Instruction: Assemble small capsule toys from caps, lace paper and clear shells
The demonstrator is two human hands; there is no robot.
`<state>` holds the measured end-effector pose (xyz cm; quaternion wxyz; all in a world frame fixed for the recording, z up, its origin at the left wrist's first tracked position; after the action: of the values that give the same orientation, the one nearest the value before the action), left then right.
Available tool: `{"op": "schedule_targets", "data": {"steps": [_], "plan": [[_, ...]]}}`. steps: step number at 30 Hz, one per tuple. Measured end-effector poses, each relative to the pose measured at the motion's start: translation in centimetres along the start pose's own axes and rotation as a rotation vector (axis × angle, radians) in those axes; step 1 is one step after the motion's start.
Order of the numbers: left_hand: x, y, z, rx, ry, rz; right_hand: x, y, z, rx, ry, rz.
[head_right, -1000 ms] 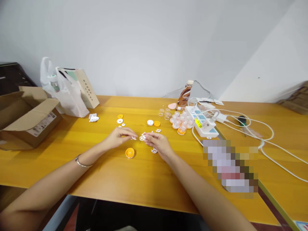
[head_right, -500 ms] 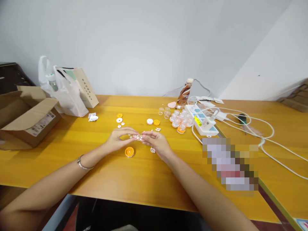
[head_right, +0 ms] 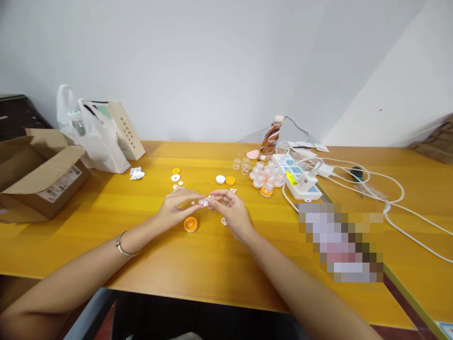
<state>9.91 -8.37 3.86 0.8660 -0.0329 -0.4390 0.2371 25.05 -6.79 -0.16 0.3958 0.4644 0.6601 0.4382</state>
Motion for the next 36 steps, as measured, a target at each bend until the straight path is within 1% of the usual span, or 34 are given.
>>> {"op": "schedule_targets", "data": {"steps": [5, 12, 14, 17, 20, 23, 25, 28, 31, 33, 36], "plan": [[0.2, -0.9, 0.1, 0.058, -0.022, -0.048, -0.4, 0.3, -0.1, -0.026, -0.035, 0.095], [0.0, -1.2, -0.2, 0.048, -0.014, -0.094, -0.9, 0.7, -0.9, -0.108, -0.060, 0.111], [0.0, -1.2, -0.3, 0.020, -0.016, -0.086, -0.9, 0.7, -0.9, -0.114, -0.078, 0.116], [0.0, -1.0, -0.5, -0.083, -0.030, 0.002, -1.1, 0.9, -1.0, -0.114, -0.103, 0.137], [0.0, -0.7, -0.7, -0.187, -0.044, 0.159, -1.4, 1.1, -1.1, -0.138, -0.120, 0.178], [0.0, -0.5, -1.1, -0.237, -0.052, 0.315, -1.7, 1.3, -1.2, -0.182, -0.136, 0.232], [0.0, -0.5, -1.1, -0.242, -0.071, 0.364, -1.9, 1.4, -1.3, -0.206, -0.147, 0.253], [0.2, -0.6, -1.0, -0.208, -0.085, 0.328, -1.9, 1.4, -1.4, -0.213, -0.147, 0.260], [0.3, -0.7, -0.8, -0.166, -0.088, 0.227, -1.6, 1.4, -1.2, -0.187, -0.111, 0.235], [0.4, -0.8, -0.6, -0.144, -0.083, 0.144, -1.3, 1.4, -1.1, -0.182, -0.055, 0.184], [0.5, -0.9, -0.7, -0.128, -0.050, 0.037, -0.7, 1.0, -0.9, -0.202, 0.049, 0.070]]}}
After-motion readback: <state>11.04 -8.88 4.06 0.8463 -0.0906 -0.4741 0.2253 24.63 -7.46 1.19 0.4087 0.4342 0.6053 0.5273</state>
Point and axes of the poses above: each hand's wrist, its own x-axis towards the middle knuckle, its own z-axis out of the back of the hand, y = z × x, the point moved 5 cm from there along x, towards the middle knuckle, and after that the axes turned 11 degrees about -z, right-handed, at the moved point
